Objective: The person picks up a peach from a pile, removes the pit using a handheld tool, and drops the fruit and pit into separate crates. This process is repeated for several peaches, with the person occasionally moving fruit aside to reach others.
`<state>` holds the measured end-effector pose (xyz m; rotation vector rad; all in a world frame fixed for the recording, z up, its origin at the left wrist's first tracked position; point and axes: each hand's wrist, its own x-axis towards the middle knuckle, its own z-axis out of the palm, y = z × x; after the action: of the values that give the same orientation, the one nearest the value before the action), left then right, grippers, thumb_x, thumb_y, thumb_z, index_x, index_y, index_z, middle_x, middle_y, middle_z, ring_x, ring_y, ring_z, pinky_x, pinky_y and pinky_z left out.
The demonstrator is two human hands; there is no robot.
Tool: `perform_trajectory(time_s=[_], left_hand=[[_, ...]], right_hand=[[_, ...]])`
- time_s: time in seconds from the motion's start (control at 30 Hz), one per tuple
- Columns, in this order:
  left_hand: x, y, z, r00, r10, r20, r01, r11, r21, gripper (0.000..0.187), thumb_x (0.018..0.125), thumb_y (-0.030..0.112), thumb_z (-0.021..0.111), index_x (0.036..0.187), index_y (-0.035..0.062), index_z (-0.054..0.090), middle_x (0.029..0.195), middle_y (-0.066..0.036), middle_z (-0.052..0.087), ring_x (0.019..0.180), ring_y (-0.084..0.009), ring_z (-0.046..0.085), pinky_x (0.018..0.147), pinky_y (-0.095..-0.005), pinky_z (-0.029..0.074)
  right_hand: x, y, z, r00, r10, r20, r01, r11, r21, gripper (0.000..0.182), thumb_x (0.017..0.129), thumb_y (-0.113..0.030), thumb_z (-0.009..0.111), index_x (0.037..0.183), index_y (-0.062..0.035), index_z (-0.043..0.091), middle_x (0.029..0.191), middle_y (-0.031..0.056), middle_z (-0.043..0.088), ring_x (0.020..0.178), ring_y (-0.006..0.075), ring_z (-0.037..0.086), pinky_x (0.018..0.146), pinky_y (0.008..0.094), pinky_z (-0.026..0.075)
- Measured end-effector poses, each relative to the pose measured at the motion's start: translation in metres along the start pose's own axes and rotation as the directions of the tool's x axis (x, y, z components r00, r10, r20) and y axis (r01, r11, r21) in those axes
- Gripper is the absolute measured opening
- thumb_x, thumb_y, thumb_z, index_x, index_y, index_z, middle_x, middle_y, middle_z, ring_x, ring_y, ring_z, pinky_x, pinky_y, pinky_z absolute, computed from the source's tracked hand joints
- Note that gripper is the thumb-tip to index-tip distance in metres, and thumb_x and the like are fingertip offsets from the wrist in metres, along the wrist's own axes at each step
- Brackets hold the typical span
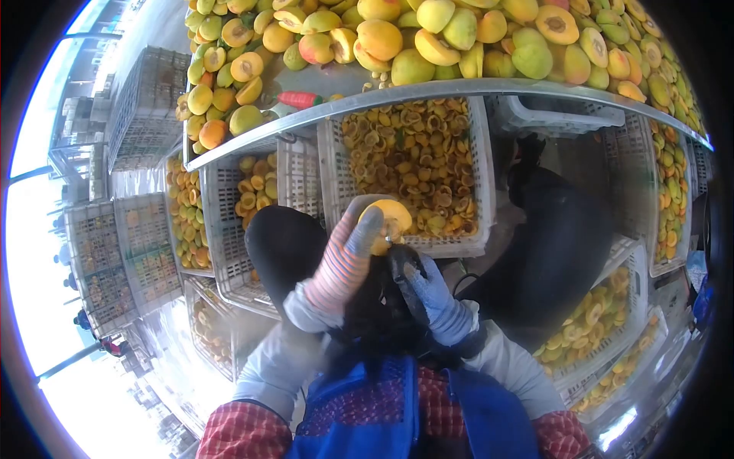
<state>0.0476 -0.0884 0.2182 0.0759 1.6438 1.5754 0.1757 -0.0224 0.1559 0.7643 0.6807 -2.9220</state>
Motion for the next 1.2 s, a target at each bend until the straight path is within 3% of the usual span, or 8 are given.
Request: perform_trajectory(time_s=[0.07,0.2,0.43,0.53,0.63,0.77,1.0,1.2], left_hand=[[-0.001,0.04,-0.019,0.942,-0.305,0.138,0.29,0.95,0.119,0.05,0.092,0.049,0.052,0.113,0.0045,0.059,0.088,-0.001,0.061,0.076,-0.0073,0.055,0.07,-0.0215,0.045],[0.01,0.025,-0.015,0.989,-0.102,0.109,0.081,0.981,0.178,0.045,0.093,0.044,0.053,0.103,0.002,0.064,0.086,-0.002,0.062,0.076,-0.0074,0.056,0.069,-0.0212,0.045],[-0.003,0.002,-0.013,0.972,0.234,0.019,-0.231,0.935,0.268,0.028,0.093,0.028,0.054,0.102,0.0028,0.063,0.084,-0.004,0.062,0.071,-0.0067,0.055,0.064,-0.0221,0.046],[-0.003,-0.003,-0.011,0.973,0.228,0.032,-0.228,0.934,0.275,0.042,0.093,0.04,0.053,0.105,0.0003,0.061,0.085,-0.006,0.063,0.071,-0.0091,0.058,0.067,-0.0214,0.047],[0.001,-0.005,-0.011,0.989,0.129,0.071,-0.144,0.947,0.287,0.028,0.094,0.028,0.054,0.103,0.0022,0.062,0.083,-0.004,0.062,0.069,-0.0073,0.055,0.063,-0.0207,0.046],[-0.002,-0.017,-0.013,0.984,0.008,0.178,0.012,0.994,-0.112,0.043,0.095,0.043,0.048,0.103,0.003,0.062,0.082,-0.004,0.062,0.073,-0.0097,0.057,0.067,-0.0227,0.047],[-0.009,-0.002,-0.007,0.996,-0.054,0.067,0.064,0.985,-0.158,0.05,0.093,0.049,0.048,0.104,0.0027,0.062,0.081,-0.004,0.062,0.073,-0.0087,0.056,0.069,-0.0222,0.044],[-0.015,0.005,-0.023,0.994,0.085,0.067,-0.089,0.994,0.063,0.042,0.094,0.042,0.053,0.104,0.0023,0.061,0.078,-0.003,0.062,0.069,-0.0074,0.056,0.065,-0.0202,0.044]], right_hand=[[-0.001,0.0,0.004,1.0,0.001,0.018,0.0,0.997,-0.075,0.039,0.093,-0.019,0.055,0.127,-0.002,0.046,0.096,0.004,0.059,0.076,0.0073,0.053,0.066,0.0198,0.045],[-0.001,-0.005,0.022,0.998,-0.004,-0.066,0.004,1.0,0.002,0.033,0.096,-0.028,0.052,0.118,-0.0039,0.049,0.083,0.0027,0.057,0.064,0.008,0.052,0.054,0.0209,0.043],[-0.012,-0.026,0.028,0.887,0.323,0.33,-0.389,0.908,0.155,0.041,0.095,-0.049,0.045,0.092,-0.0086,0.05,0.057,0.0013,0.044,0.039,0.0107,0.039,0.033,0.0271,0.031],[-0.011,-0.024,0.029,0.873,0.327,0.361,-0.418,0.884,0.21,0.044,0.094,-0.052,0.044,0.091,-0.0087,0.05,0.056,0.0013,0.043,0.039,0.0115,0.039,0.034,0.0269,0.031],[-0.013,-0.023,0.024,0.87,0.385,0.309,-0.45,0.874,0.18,0.046,0.094,-0.054,0.043,0.089,-0.0087,0.051,0.056,0.0009,0.043,0.039,0.0117,0.039,0.034,0.0266,0.03],[-0.017,-0.021,0.028,0.842,0.415,0.345,-0.477,0.871,0.116,0.049,0.094,-0.056,0.039,0.087,-0.0091,0.051,0.053,-0.0008,0.041,0.036,0.0104,0.035,0.032,0.0253,0.029],[-0.006,-0.016,0.028,0.742,0.324,0.587,-0.6,0.712,0.365,0.051,0.096,-0.056,0.033,0.084,-0.0097,0.051,0.051,-0.0028,0.035,0.034,0.0077,0.03,0.031,0.0219,0.026],[-0.005,-0.024,0.028,0.794,0.361,0.489,-0.528,0.809,0.259,0.051,0.096,-0.056,0.032,0.084,-0.0095,0.05,0.051,-0.0024,0.036,0.035,0.0065,0.029,0.03,0.0211,0.026]])
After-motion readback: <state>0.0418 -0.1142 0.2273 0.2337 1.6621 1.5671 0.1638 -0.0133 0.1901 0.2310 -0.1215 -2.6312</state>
